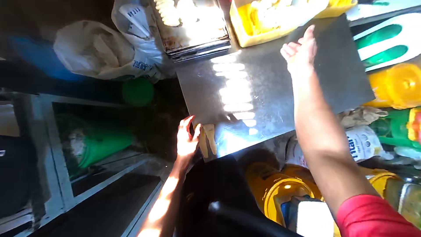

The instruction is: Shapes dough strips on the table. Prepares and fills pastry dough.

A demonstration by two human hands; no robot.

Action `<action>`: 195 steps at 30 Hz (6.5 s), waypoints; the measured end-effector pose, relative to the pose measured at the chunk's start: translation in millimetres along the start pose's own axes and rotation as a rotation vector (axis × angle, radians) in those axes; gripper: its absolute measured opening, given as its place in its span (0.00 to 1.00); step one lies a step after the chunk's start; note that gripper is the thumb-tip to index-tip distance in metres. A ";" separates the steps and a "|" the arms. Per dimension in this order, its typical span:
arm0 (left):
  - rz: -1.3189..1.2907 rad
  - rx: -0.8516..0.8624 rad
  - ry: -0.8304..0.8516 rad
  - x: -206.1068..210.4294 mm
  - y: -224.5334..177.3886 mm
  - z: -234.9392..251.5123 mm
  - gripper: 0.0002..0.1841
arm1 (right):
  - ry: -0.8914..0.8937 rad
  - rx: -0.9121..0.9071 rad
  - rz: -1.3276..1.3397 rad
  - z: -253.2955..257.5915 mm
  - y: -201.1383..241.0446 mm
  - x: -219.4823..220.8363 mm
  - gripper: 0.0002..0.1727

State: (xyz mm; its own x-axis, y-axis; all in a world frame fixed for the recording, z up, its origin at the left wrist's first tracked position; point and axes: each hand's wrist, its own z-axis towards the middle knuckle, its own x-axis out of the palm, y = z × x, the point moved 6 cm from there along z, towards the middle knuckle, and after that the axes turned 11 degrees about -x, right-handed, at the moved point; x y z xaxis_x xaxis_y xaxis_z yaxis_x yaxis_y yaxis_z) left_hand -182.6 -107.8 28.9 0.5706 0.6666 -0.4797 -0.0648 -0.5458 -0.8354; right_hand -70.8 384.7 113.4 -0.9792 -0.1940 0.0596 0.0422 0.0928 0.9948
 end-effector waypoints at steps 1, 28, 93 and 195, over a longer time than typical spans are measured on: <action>-0.006 -0.016 -0.019 -2.4 7.6 1.5 0.26 | 0.010 -0.061 -0.070 -4.1 -6.4 -4.6 0.36; 0.592 0.224 0.118 72.3 59.2 20.2 0.08 | 0.989 -0.559 -0.944 -327.1 -201.8 27.6 0.12; 0.714 0.386 0.425 142.1 128.5 -176.5 0.35 | 0.786 -0.942 -1.209 -381.7 -221.2 49.8 0.25; 0.161 0.010 -0.098 35.0 112.4 -22.1 0.08 | 0.756 -0.338 -0.905 -395.8 -210.7 48.6 0.11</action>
State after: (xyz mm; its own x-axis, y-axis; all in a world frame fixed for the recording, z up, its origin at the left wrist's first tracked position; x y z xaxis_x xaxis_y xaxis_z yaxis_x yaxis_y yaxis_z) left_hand -151.8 -157.0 -75.9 0.4701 0.6177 -0.6305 -0.1567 -0.6446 -0.7483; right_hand -48.6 -30.8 -60.5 -0.3254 -0.5851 -0.7428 -0.4341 -0.6054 0.6671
